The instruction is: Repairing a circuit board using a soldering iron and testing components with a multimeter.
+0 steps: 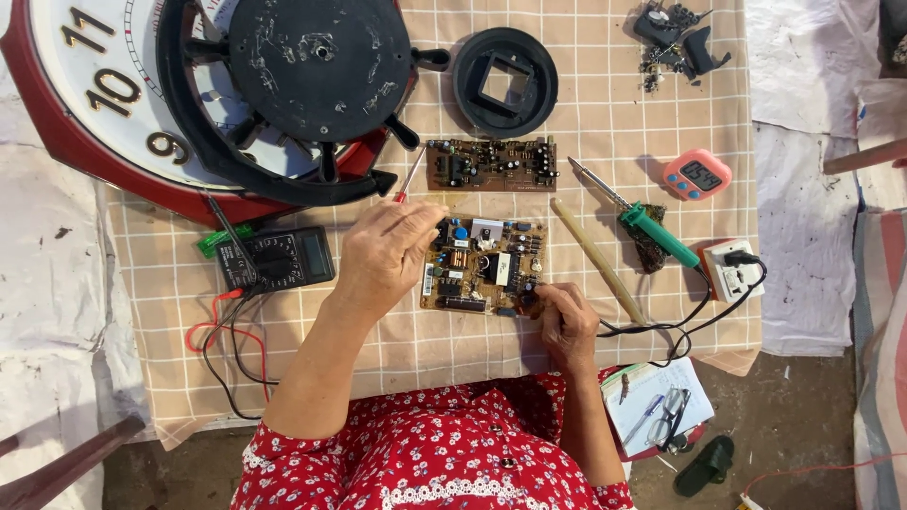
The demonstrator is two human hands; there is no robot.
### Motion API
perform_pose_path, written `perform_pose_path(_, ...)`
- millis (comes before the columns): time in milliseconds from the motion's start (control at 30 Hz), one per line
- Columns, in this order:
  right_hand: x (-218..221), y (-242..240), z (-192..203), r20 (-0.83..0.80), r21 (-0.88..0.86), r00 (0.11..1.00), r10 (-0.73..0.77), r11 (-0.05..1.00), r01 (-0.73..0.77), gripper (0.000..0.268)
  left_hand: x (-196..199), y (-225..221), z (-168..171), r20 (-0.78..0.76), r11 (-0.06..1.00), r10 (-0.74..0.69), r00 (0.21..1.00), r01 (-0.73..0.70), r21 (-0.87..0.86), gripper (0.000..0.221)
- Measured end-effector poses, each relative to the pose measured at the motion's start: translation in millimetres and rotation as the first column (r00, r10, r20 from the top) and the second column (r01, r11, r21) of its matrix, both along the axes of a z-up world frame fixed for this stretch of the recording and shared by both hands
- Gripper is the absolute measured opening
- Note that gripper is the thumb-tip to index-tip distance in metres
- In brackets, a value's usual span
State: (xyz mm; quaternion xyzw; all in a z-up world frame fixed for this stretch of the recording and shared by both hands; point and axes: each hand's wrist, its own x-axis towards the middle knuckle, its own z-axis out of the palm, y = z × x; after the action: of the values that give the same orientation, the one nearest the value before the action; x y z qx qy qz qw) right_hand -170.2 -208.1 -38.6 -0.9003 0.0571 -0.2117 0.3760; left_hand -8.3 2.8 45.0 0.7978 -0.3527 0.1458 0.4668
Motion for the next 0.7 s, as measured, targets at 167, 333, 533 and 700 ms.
perform_pose_path(167, -0.3, -0.1, -1.5, 0.010, 0.031, 1.000, -0.007, 0.999, 0.007, 0.019, -3.0, -5.0, -6.8, -0.072, 0.994, 0.028, 0.997, -0.035, -0.103, 0.017)
perform_pose_path(333, -0.5, -0.3, -0.7, -0.001, 0.008, 1.000, 0.000, 1.000, 0.000, 0.019, -9.2, -18.3, -17.3, -0.198, 0.972, -0.029, 0.980, -0.019, -0.234, 0.017)
perform_pose_path(533, 0.3, 0.7, 0.6, -0.004, 0.018, 1.000, -0.011, 1.000, 0.011, 0.019, -6.1, -29.0, -21.8, -0.260, 0.932, -0.070, 0.963, -0.030, -0.362, 0.020)
perform_pose_path(700, 0.8, 1.8, 4.3, 0.008, -0.019, 1.000, -0.017, 1.000, 0.017, 0.017, -6.6, -35.0, -32.1, -0.331, 0.892, -0.044, 0.943, -0.112, -0.438, 0.022)
